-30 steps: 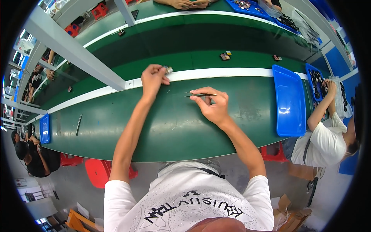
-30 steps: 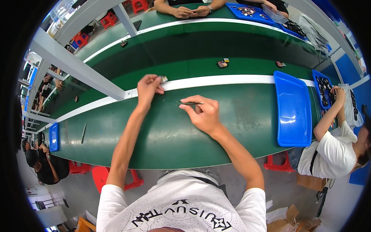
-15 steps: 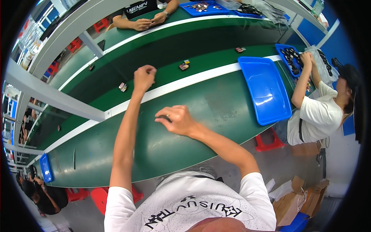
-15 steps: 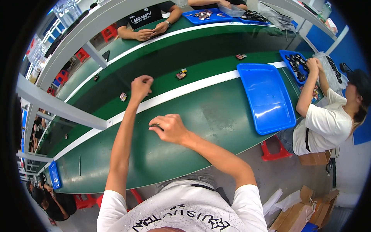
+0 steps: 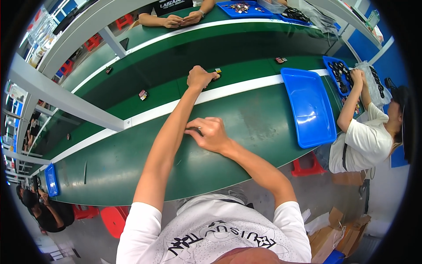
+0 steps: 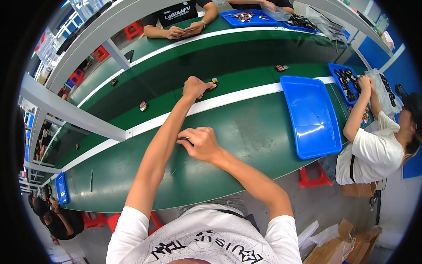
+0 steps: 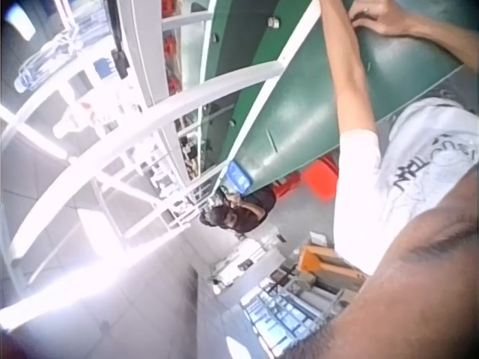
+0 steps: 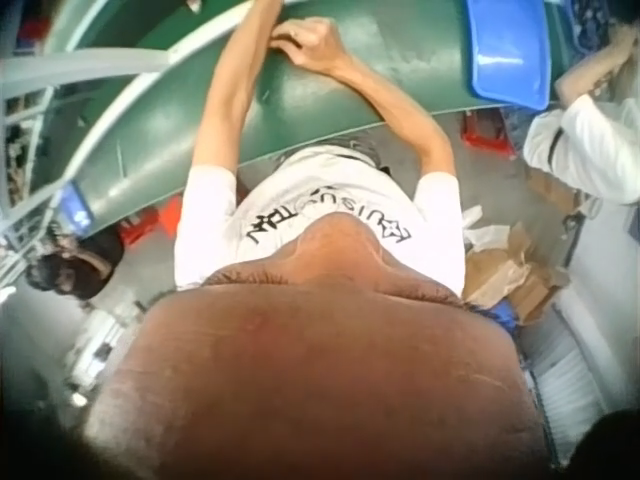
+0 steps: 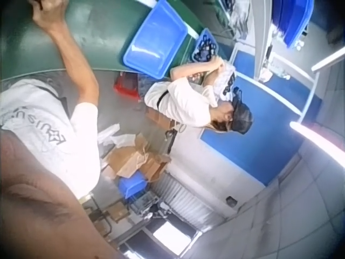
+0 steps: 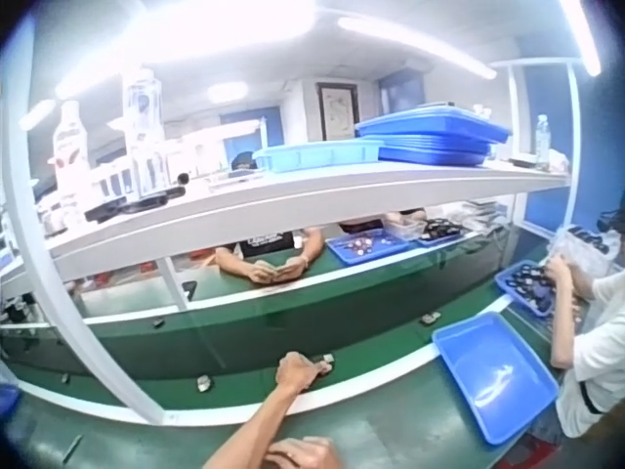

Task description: Using tweezers to precisely assemble and position small electronic parts onto a circuit board assembly.

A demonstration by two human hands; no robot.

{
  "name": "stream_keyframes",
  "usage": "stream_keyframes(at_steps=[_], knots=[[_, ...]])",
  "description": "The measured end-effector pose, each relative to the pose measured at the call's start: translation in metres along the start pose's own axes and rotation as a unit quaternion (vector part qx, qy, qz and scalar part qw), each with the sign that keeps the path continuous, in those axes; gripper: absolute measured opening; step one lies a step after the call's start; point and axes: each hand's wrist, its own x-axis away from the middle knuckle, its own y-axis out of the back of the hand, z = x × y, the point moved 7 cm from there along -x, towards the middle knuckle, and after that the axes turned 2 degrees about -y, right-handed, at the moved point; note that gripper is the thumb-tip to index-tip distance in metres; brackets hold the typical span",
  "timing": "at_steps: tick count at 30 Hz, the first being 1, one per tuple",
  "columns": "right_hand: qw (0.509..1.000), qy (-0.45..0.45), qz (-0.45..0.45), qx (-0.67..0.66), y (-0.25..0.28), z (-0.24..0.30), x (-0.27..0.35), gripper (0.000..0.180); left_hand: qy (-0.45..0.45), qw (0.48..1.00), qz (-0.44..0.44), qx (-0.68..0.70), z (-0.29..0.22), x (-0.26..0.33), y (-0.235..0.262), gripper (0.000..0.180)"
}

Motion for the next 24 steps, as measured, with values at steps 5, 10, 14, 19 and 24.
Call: stream_keyframes(at_steps=[5,10,14,19,24], knots=[[1.000,0.008,0.014,-0.005,-0.007,0.006,-0.001,0.015,-0.005,0.994,-0.004,0.106,0.021,0.003,0.011,0.031],[0.998,-0.054,-0.005,-0.040,-0.001,0.006,-0.002,0.013,-0.041,0.979,0.002,0.199,0.031,0.042,0.049,0.021],[0.980,-0.174,0.002,-0.101,-0.006,-0.016,0.007,0.011,-0.052,0.960,0.023,0.273,0.056,0.096,0.083,0.016],[0.939,-0.249,-0.038,-0.235,0.001,-0.019,0.003,0.011,0.011,0.948,-0.008,0.319,0.100,0.171,0.100,0.019],[0.930,-0.273,-0.013,-0.245,-0.006,-0.019,0.008,0.011,0.015,0.943,-0.050,0.328,0.118,0.208,0.093,0.020]])
